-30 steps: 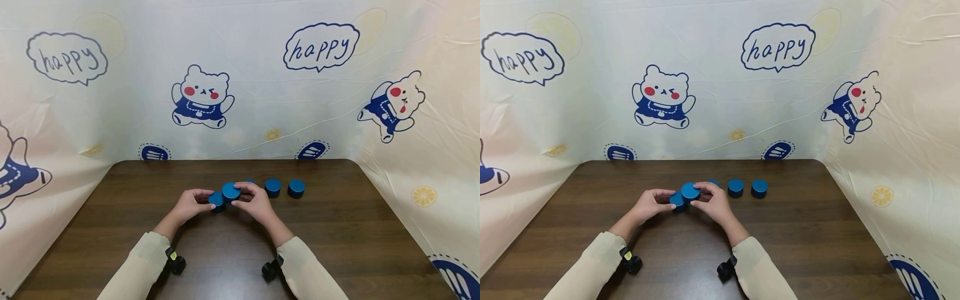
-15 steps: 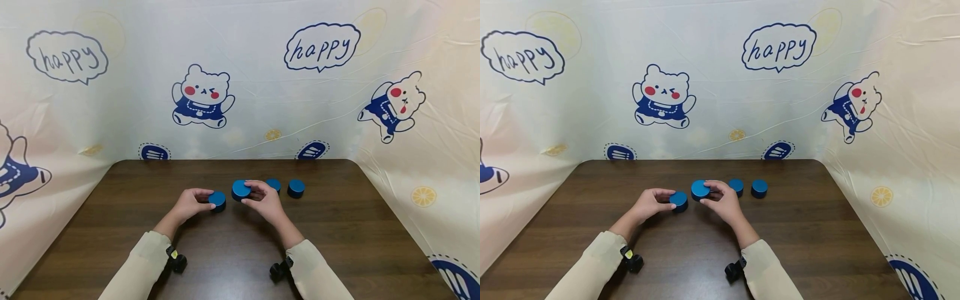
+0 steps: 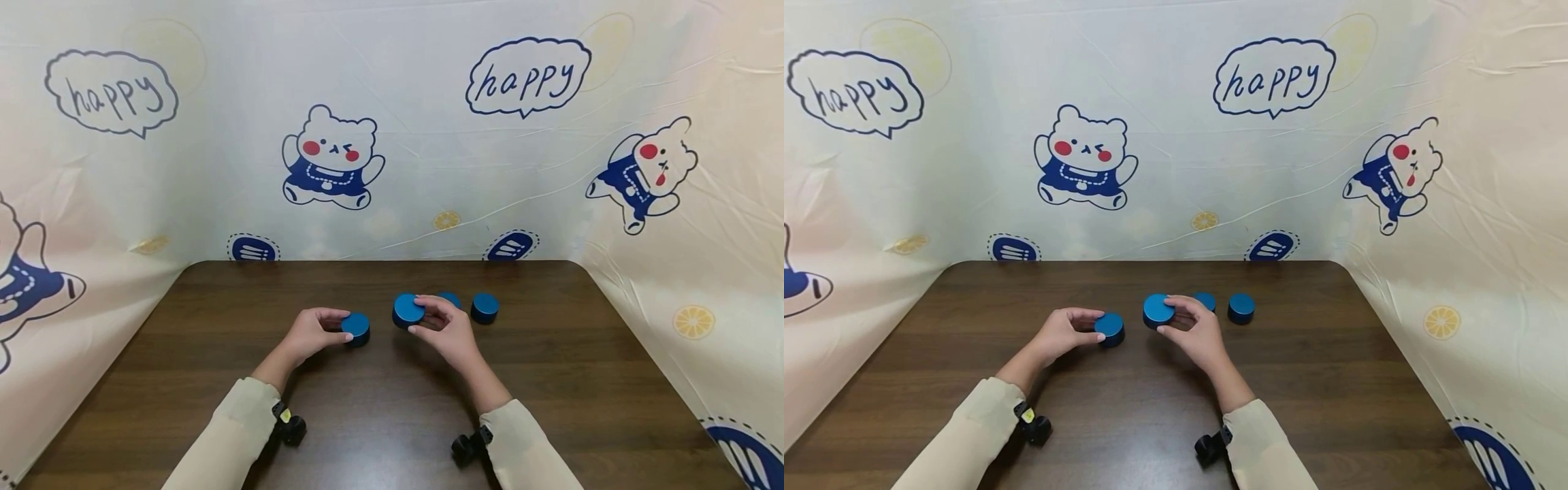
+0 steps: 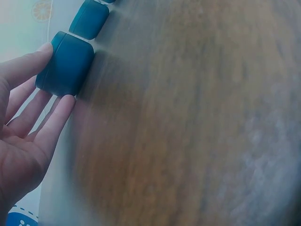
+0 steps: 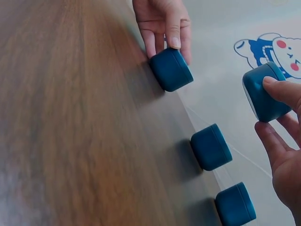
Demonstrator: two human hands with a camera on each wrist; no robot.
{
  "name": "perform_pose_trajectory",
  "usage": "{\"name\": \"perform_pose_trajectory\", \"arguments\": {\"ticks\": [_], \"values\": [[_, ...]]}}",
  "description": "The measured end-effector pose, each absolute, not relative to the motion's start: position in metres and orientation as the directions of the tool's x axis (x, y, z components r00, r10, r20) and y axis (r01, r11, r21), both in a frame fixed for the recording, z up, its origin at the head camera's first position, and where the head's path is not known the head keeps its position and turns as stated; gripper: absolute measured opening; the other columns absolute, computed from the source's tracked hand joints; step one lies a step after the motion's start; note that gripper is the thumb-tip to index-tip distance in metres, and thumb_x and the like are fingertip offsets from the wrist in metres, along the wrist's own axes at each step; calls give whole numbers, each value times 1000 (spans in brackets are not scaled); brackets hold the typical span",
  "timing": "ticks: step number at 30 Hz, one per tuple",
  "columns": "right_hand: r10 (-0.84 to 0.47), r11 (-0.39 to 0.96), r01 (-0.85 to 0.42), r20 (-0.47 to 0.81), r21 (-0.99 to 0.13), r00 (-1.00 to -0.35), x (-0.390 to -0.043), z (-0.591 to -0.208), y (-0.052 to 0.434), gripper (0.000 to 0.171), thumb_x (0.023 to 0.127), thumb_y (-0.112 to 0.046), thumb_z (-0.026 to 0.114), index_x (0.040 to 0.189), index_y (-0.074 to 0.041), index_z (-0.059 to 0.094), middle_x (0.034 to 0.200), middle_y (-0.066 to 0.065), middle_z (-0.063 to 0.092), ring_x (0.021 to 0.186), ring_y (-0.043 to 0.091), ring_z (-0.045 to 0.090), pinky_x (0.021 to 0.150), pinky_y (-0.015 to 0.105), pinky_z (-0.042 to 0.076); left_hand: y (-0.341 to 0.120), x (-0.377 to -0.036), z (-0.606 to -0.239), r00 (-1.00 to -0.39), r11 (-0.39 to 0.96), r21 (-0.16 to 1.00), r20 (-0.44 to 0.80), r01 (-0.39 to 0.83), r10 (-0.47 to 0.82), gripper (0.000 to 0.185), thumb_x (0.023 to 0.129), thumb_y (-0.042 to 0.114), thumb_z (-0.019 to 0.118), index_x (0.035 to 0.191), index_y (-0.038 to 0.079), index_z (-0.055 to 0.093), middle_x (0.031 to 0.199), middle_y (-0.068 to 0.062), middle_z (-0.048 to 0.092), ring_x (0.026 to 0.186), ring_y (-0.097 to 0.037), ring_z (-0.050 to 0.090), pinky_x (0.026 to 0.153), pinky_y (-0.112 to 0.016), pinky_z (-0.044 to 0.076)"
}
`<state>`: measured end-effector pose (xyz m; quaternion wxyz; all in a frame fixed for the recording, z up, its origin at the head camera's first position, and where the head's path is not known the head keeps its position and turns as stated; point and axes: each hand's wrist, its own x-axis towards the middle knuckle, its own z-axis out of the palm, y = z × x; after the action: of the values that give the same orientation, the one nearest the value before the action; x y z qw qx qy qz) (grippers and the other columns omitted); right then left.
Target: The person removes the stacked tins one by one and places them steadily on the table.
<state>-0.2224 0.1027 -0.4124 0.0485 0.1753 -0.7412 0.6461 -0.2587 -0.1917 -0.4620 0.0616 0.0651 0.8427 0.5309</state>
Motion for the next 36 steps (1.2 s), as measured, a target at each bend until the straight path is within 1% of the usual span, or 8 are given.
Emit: {"name": "perform_pose_trajectory", "arguments": {"ticks": [2, 6, 10, 16, 20, 26, 33, 36], "values": [[-186, 101, -326, 304, -940, -934, -224, -416, 106, 44, 79, 6, 77, 121, 3, 64, 128, 19, 59, 110, 32, 62, 95, 43, 49, -192, -259, -462, -984, 429, 902, -34, 45, 176, 46, 77, 21, 85, 119, 10, 70, 118, -9, 67, 110, -27, 62, 97, -47, 48], [-167, 99, -347, 328, -933, -930, -224, -420, 113, 44, 79, 6, 77, 121, 3, 64, 128, 18, 60, 110, 32, 63, 93, 41, 50, -192, -260, -462, -983, 429, 902, -33, 47, 178, 45, 77, 22, 84, 119, 11, 70, 118, -9, 67, 109, -27, 62, 97, -47, 48], [-159, 116, -365, 346, -924, -925, -220, -417, 119, 44, 78, 7, 77, 121, 6, 63, 127, 21, 60, 110, 33, 63, 93, 44, 49, -191, -259, -462, -983, 428, 902, -30, 51, 180, 45, 77, 21, 85, 119, 10, 70, 118, -9, 68, 109, -27, 62, 96, -46, 49], [-144, 120, -360, 343, -925, -928, -219, -418, 130, 45, 79, 8, 76, 121, 7, 62, 129, 23, 57, 111, 36, 61, 94, 43, 49, -191, -258, -460, -983, 426, 903, -31, 49, 180, 45, 77, 20, 85, 119, 9, 70, 118, -10, 68, 109, -27, 63, 95, -46, 49], [-125, 107, -339, 325, -935, -937, -227, -429, 138, 45, 79, 7, 76, 122, 4, 63, 130, 21, 57, 112, 37, 61, 93, 38, 49, -192, -258, -460, -983, 428, 902, -33, 48, 178, 45, 77, 21, 84, 119, 10, 70, 118, -10, 67, 109, -27, 62, 95, -46, 49], [-94, 120, -325, 315, -938, -944, -233, -441, 148, 46, 79, 0, 79, 122, -4, 66, 130, 13, 59, 112, 29, 62, 91, 28, 50, -191, -259, -461, -984, 444, 895, -35, 48, 176, 45, 77, 21, 85, 119, 11, 70, 118, -10, 67, 109, -27, 63, 95, -46, 49], [-85, 125, -338, 329, -933, -940, -231, -441, 159, 48, 79, 2, 79, 124, -3, 64, 131, 15, 58, 112, 31, 62, 91, 29, 50, -191, -259, -462, -985, 452, 891, -39, 42, 168, 45, 77, 21, 85, 118, 11, 71, 118, -9, 67, 109, -27, 62, 95, -46, 49], [-69, 139, -341, 334, -930, -940, -231, -442, 163, 48, 78, 2, 79, 124, -3, 65, 130, 14, 59, 109, 27, 63, 90, 29, 51, -191, -260, -462, -985, 453, 890, -41, 42, 170, 45, 77, 21, 84, 119, 12, 70, 119, -9, 67, 109, -28, 62, 95, -47, 49]]}}
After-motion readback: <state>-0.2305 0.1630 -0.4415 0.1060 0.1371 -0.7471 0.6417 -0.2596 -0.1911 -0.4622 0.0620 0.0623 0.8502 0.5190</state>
